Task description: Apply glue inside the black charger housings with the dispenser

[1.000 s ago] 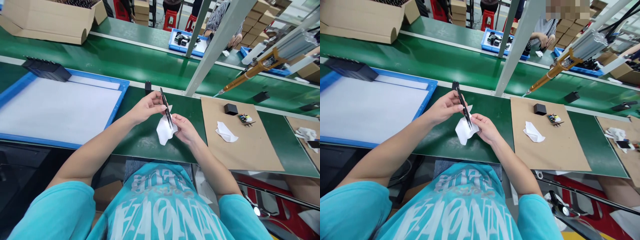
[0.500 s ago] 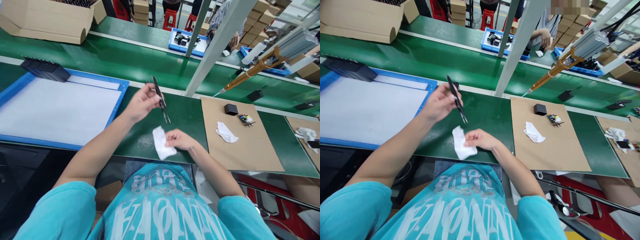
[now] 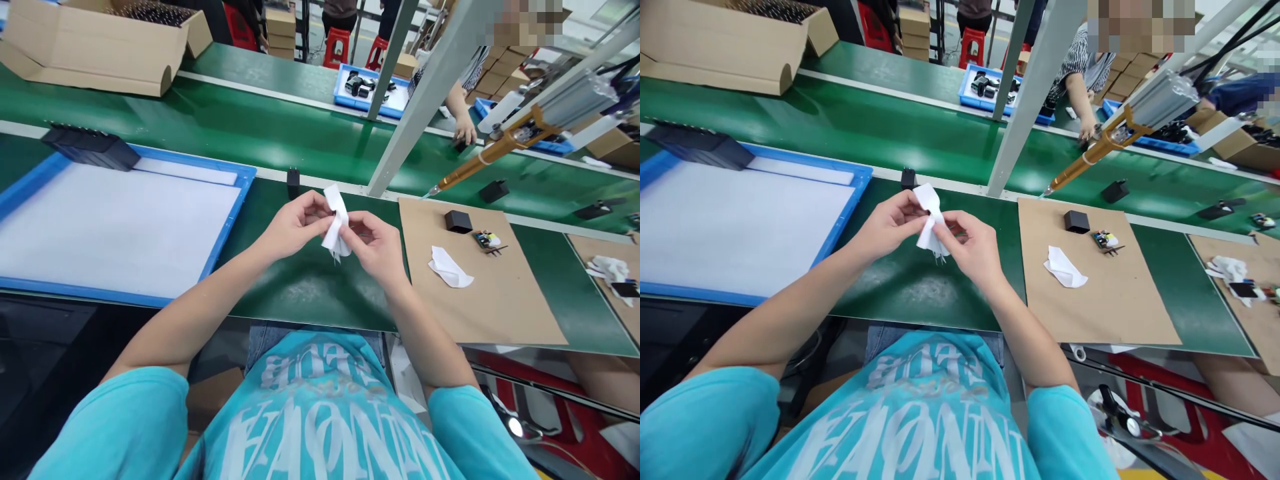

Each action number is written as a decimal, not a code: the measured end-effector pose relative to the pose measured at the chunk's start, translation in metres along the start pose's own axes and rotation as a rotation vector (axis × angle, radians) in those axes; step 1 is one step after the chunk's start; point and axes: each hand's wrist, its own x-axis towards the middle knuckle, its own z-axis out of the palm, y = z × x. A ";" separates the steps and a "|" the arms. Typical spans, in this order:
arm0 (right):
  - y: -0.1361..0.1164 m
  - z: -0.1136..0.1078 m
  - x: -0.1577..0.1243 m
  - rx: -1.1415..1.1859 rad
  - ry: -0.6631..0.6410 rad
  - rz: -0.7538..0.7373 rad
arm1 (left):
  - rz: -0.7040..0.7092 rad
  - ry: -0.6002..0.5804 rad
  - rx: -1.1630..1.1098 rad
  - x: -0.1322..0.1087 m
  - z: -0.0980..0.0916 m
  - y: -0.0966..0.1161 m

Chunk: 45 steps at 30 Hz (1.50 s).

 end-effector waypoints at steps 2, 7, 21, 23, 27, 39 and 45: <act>0.000 0.005 -0.002 -0.126 0.025 -0.055 | -0.013 0.028 0.047 -0.002 0.000 0.003; -0.002 0.008 -0.005 -0.466 0.026 -0.188 | -0.067 0.085 0.225 -0.010 0.006 0.016; 0.024 -0.028 -0.044 -0.332 -0.404 0.139 | -0.054 0.194 0.028 -0.007 -0.017 0.022; 0.021 -0.039 -0.039 -0.167 -0.276 0.195 | -0.052 0.134 -0.027 -0.007 -0.016 0.022; 0.010 -0.035 -0.027 -0.127 -0.151 0.089 | -0.035 0.085 -0.070 -0.009 -0.009 0.015; 0.022 0.036 -0.019 -0.569 -0.277 -0.194 | 0.058 0.295 0.396 -0.019 -0.014 0.022; 0.072 -0.045 -0.016 -0.725 -0.026 -0.020 | 0.050 0.420 0.308 -0.024 -0.075 0.034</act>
